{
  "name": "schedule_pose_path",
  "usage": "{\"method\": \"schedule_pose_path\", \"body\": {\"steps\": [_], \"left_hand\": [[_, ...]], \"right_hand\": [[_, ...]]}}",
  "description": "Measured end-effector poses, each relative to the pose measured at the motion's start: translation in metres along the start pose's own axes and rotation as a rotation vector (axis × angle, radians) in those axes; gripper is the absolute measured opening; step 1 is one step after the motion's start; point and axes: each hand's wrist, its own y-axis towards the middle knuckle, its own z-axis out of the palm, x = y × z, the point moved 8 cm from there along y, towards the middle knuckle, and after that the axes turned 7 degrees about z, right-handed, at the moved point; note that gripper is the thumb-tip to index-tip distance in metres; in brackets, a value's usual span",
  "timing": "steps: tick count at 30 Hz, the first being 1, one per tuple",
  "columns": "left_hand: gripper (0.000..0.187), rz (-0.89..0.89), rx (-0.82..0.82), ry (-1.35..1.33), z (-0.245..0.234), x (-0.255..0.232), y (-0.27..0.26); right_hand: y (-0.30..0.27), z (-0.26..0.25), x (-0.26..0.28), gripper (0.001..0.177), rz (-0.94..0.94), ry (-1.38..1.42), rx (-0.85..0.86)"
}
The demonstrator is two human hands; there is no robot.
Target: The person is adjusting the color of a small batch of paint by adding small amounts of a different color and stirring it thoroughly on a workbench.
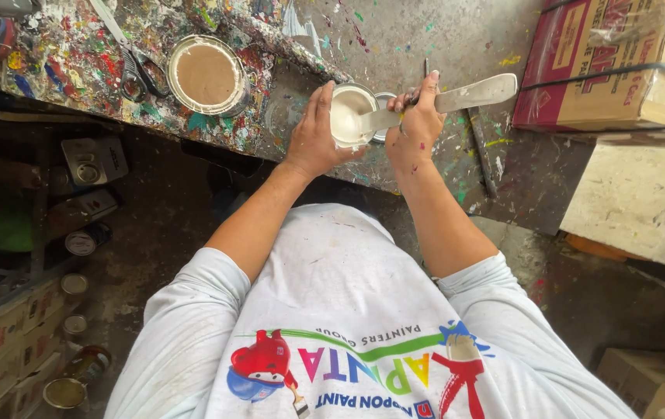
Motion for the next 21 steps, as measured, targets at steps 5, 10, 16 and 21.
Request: {"method": "schedule_pose_path", "body": {"steps": [5, 10, 16, 21], "left_hand": [[0.122, 0.044, -0.086, -0.027, -0.018, -0.013, 0.0], [0.124, 0.06, -0.165, -0.05, -0.024, -0.017, -0.002], [0.126, 0.09, -0.177, -0.01, -0.022, -0.014, -0.002], [0.126, 0.095, -0.172, -0.001, -0.018, -0.012, -0.002]], "right_hand": [[-0.013, 0.0, 0.017, 0.046, -0.16, 0.114, 0.128], [-0.033, 0.0, 0.042, 0.047, -0.416, 0.046, 0.435], [-0.078, 0.019, 0.067, 0.051, -0.739, -0.061, 0.883], [-0.094, 0.05, 0.052, 0.044, -0.86, -0.227, 1.218]]}}
